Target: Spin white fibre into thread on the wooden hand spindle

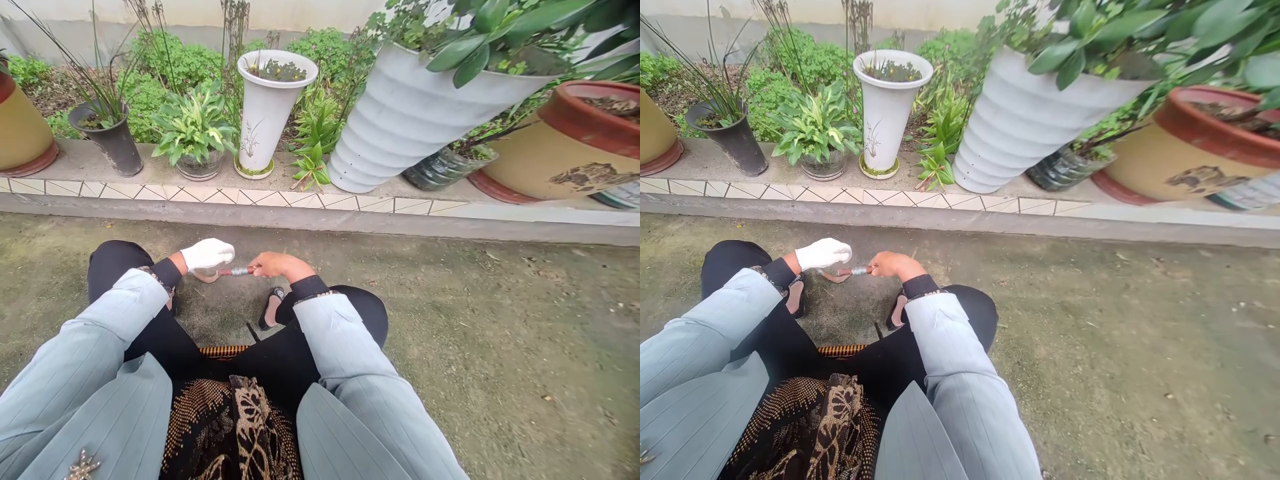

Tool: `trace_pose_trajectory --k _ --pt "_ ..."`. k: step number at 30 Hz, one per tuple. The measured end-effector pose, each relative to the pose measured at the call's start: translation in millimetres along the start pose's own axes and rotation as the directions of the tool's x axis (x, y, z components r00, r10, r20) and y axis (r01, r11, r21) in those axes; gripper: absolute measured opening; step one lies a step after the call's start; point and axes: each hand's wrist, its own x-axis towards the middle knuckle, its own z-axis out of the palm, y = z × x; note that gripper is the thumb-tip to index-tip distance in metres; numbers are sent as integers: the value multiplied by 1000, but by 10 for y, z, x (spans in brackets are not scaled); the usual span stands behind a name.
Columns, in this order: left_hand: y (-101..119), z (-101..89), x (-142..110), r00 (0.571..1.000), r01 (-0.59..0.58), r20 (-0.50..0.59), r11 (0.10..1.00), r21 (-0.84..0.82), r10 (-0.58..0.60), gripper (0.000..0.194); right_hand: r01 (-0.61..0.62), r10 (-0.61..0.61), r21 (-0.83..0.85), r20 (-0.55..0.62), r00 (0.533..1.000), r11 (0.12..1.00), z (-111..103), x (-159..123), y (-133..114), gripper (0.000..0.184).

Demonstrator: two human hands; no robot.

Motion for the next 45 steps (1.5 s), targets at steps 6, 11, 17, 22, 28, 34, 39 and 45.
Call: trace_pose_trajectory --k 6,11,17,22,28,34,39,45 --pt "-49 -60 -89 996 2 -83 968 -250 -24 30 368 -477 583 39 878 725 -45 -303 -73 49" --pt "1 36 -140 996 73 -33 946 -315 -88 35 485 -325 793 -379 866 369 -81 -367 -55 64" --pt "151 68 -163 986 158 49 986 59 -161 30 266 55 720 -389 920 640 -62 -85 57 41" --pt "153 87 -160 991 47 104 952 302 -81 28 19 17 174 -202 979 985 -4 38 26 20" --pt "123 -60 -167 983 -94 159 995 18 90 27 232 -386 402 361 849 886 -21 -129 -50 31" --pt "231 -268 -176 1000 28 15 939 -342 -25 34 485 -344 797 -369 863 360 -296 -505 63 62" --pt "305 -214 -113 995 91 47 996 -20 -90 28 488 -14 851 -495 869 196 -350 -437 54 56" --pt "180 -115 -73 982 103 131 963 248 -138 24 397 42 845 -439 897 359 -309 -363 158 43"
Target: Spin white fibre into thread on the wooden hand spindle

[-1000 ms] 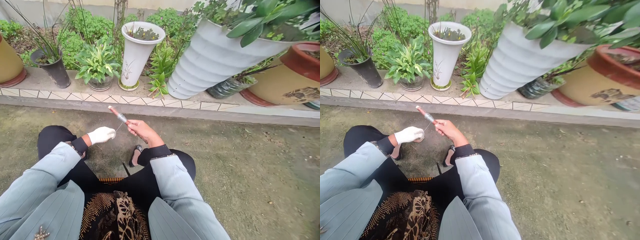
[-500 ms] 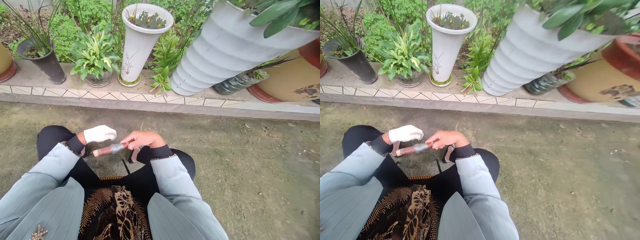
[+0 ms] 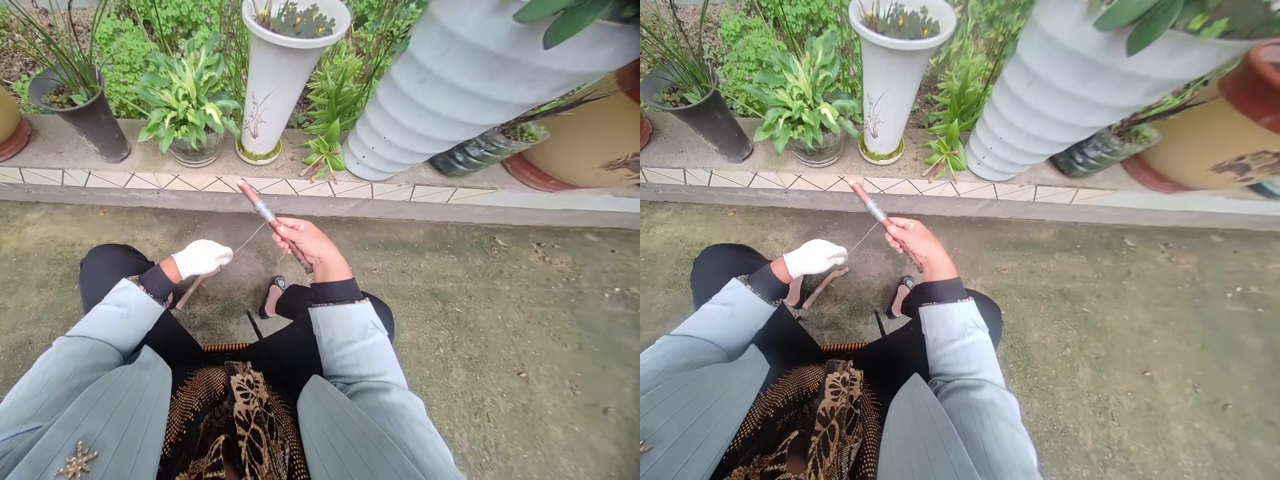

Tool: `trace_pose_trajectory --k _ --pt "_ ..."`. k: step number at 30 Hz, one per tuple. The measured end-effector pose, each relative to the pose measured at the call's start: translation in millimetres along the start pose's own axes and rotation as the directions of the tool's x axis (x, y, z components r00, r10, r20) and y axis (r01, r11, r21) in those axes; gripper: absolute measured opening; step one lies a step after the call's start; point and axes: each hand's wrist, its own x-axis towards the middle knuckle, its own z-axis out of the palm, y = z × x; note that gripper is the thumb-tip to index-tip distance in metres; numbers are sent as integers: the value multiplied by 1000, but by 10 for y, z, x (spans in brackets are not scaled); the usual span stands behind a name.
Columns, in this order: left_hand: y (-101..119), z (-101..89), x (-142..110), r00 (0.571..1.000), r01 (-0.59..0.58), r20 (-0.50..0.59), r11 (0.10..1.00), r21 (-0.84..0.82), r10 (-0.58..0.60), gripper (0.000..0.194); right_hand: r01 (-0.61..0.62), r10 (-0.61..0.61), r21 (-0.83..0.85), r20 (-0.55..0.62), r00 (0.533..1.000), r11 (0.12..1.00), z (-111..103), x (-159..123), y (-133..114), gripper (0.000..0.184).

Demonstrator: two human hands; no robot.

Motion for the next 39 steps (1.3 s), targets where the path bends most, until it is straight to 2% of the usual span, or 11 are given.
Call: trace_pose_trajectory --k 4,7,10,13,16,18,22,26,30,36,39 --pt "-1 27 2 998 -50 23 999 -13 50 24 -72 25 -420 -115 993 905 0 52 48 26" --pt "7 0 -14 988 -152 -14 979 -139 152 27 -108 6 -790 -131 991 603 82 113 86 22" --pt "-41 -43 -25 986 -145 -110 973 -179 126 29 -44 265 -916 69 962 398 202 122 127 18" --pt "-96 -66 -19 981 -105 -183 972 -212 66 30 20 539 -802 420 730 597 290 44 121 19" --pt "-86 -31 6 976 -144 -208 918 -370 69 31 46 420 -552 683 598 832 259 -86 19 29" --pt "-47 28 33 979 -162 -186 858 -488 79 34 80 227 -393 673 704 916 156 -152 -68 35" --pt "18 160 101 988 -155 -105 806 -571 116 38 94 -27 -442 153 988 892 -85 -125 -120 24" --pt "38 192 136 977 -211 -75 830 -516 202 33 -96 48 -862 -83 995 497 -40 9 -12 19" --pt "42 134 110 977 -213 -70 875 -434 203 31 -29 348 -981 40 937 192 240 33 63 22" --pt "-47 90 80 984 -173 -130 845 -505 124 30 123 503 -749 547 669 651 271 -97 7 26" --pt "-49 111 90 986 -165 -134 695 -700 99 35 138 180 -435 612 770 890 116 -169 -69 31"
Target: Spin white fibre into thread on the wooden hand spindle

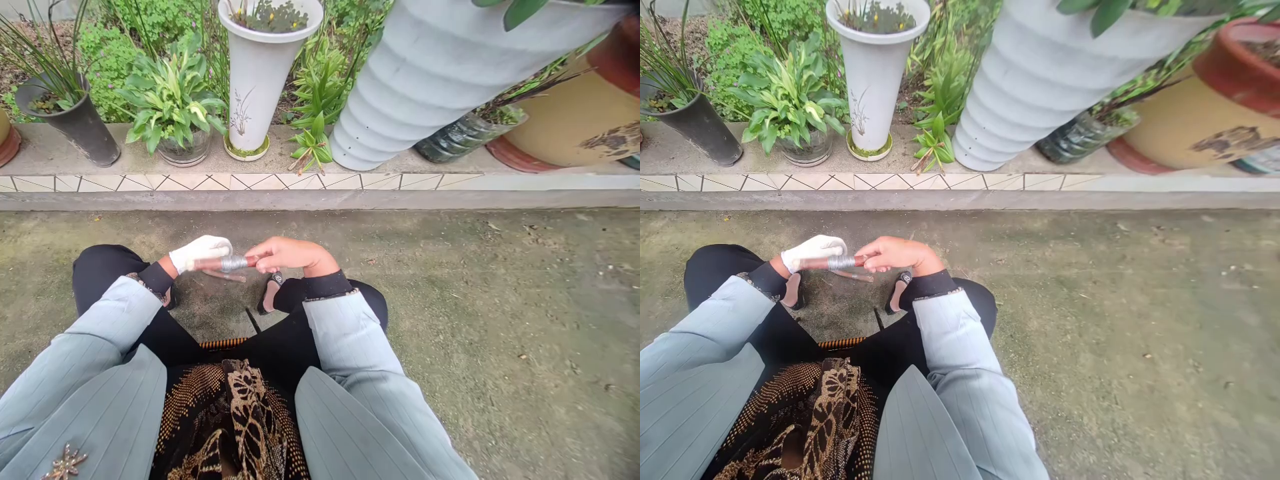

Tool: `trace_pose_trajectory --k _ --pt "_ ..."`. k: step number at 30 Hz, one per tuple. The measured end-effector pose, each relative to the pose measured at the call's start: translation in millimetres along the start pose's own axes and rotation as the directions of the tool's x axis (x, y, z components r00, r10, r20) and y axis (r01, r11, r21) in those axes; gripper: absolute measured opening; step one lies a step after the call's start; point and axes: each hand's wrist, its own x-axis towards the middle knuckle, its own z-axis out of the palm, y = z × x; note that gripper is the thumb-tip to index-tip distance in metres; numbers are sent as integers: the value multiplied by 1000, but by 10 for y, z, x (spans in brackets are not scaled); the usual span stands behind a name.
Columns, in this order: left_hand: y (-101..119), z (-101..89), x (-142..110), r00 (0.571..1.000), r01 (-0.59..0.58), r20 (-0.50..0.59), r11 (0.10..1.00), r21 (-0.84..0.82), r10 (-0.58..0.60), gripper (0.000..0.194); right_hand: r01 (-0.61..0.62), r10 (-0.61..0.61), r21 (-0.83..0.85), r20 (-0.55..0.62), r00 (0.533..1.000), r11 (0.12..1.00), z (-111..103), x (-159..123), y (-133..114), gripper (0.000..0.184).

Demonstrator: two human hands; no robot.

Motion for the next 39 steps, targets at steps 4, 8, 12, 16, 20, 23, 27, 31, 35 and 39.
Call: trace_pose_trajectory --k 4,8,12,16,20,23,27,31,35,39 --pt "54 73 7 998 60 -13 984 -169 -63 38 163 -60 146 -541 839 976 -105 -83 47 28" --pt "138 131 -9 994 89 84 984 -153 -76 41 -82 105 67 -746 657 994 -182 28 153 18" --pt "168 143 -29 986 82 149 996 -44 -75 39 -580 215 -258 -753 621 772 -163 199 195 24" --pt "126 102 -38 994 30 108 998 52 -36 37 -666 400 -522 -539 741 532 -10 364 135 27" --pt "59 17 -40 999 -38 10 985 170 37 37 -521 524 -608 -194 829 599 118 413 60 27" --pt "54 -70 -45 997 -25 -63 978 208 39 35 -430 483 -525 -41 874 734 131 353 31 29" --pt "109 -154 -62 994 13 -104 964 264 15 33 -408 403 -544 -137 905 733 99 282 24 21" --pt "114 -149 -58 999 24 -43 943 332 -10 30 -472 446 -553 -193 874 687 95 280 41 17" --pt "51 -128 -24 997 38 -68 960 277 -20 29 -219 258 -200 199 945 955 85 202 31 28" --pt "11 -63 3 992 81 -100 997 10 -80 33 117 -76 186 -212 974 976 38 99 1 36"
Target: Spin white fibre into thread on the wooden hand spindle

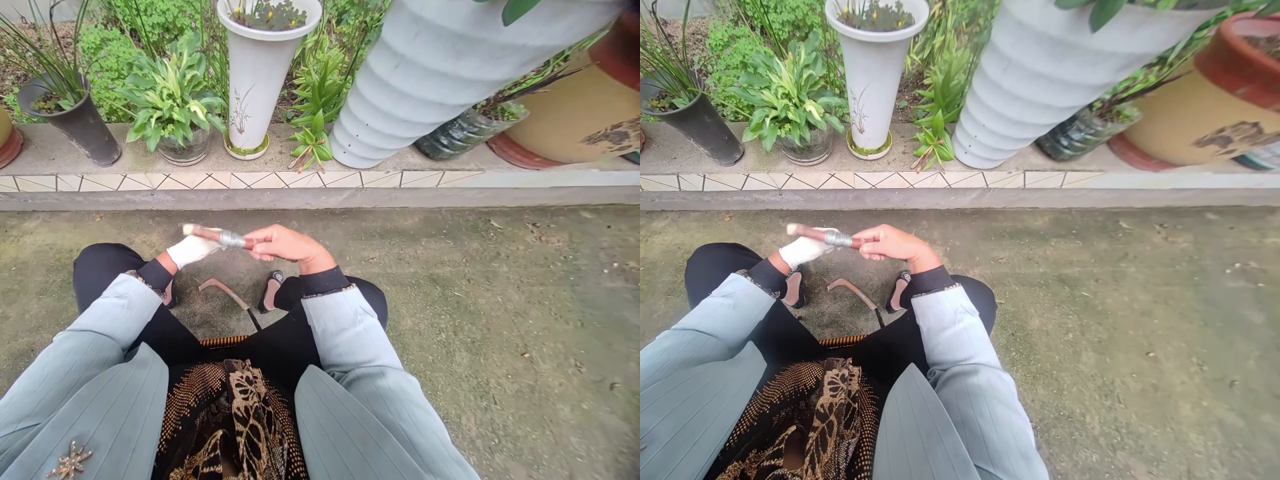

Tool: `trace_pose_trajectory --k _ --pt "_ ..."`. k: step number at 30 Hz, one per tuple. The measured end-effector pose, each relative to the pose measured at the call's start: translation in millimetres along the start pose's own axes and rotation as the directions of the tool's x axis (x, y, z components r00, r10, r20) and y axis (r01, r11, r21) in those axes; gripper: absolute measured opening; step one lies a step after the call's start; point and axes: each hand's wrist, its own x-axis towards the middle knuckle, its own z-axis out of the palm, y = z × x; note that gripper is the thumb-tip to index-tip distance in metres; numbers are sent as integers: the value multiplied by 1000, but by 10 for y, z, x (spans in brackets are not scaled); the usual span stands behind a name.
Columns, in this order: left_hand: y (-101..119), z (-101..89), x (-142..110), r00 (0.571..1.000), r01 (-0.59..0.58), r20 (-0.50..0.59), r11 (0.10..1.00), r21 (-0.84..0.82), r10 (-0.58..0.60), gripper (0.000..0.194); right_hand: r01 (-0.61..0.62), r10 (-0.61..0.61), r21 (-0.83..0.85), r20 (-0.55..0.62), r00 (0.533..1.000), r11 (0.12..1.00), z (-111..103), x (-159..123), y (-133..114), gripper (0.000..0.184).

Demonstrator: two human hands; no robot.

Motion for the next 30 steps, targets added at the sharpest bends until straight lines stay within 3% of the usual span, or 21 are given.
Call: trace_pose_trajectory --k 2,5,7,9,11,13,15,16,18,20,22,24,25,27,28,30 --pt "-9 71 1 998 34 52 994 -101 -29 35 87 -54 104 -286 957 991 -22 14 14 34" --pt "-20 183 0 988 43 153 987 -154 -19 36 75 1 139 -480 877 987 -47 103 96 30" --pt "-28 232 1 982 42 190 987 -152 -13 37 -45 67 55 -530 845 997 -70 168 159 26" --pt "-33 251 5 980 15 200 995 -102 6 38 -244 117 -146 -580 806 959 -95 213 198 26" --pt "-39 245 11 981 -39 193 999 38 31 37 -453 139 -408 -602 786 793 -105 236 207 26" --pt "-43 225 14 983 -76 181 970 231 34 33 -558 231 -621 -529 816 550 -82 249 203 23" --pt "-46 196 11 984 -94 179 924 372 28 28 -522 430 -738 -342 836 428 -26 260 205 19" --pt "-47 179 6 983 -102 179 909 403 31 26 -481 521 -755 -217 825 446 10 263 209 19" --pt "-43 141 -6 981 -117 186 917 382 48 24 -403 596 -698 41 802 592 73 252 211 23" --pt "-37 101 -15 981 -120 182 955 272 71 25 -328 518 -537 250 818 777 100 203 183 31" --pt "-34 70 -15 985 -106 145 989 104 91 30 -209 303 -305 302 904 929 73 114 116 40" --pt "-38 56 -5 993 -88 72 994 -61 92 36 -34 41 -77 93 995 996 -2 14 34 49" --pt "-42 55 1 996 -76 36 990 -119 81 38 62 -61 3 -78 995 998 -51 -27 2 52" --pt "-43 62 6 999 -49 12 984 -172 52 38 196 -151 76 -397 905 978 -155 -68 -25 54" --pt "-36 67 2 999 -35 33 984 -172 42 38 208 -145 70 -509 849 976 -203 -65 -15 51" --pt "3 71 -22 995 -20 98 989 -146 35 38 75 -65 -12 -646 761 997 -276 -19 42 40"
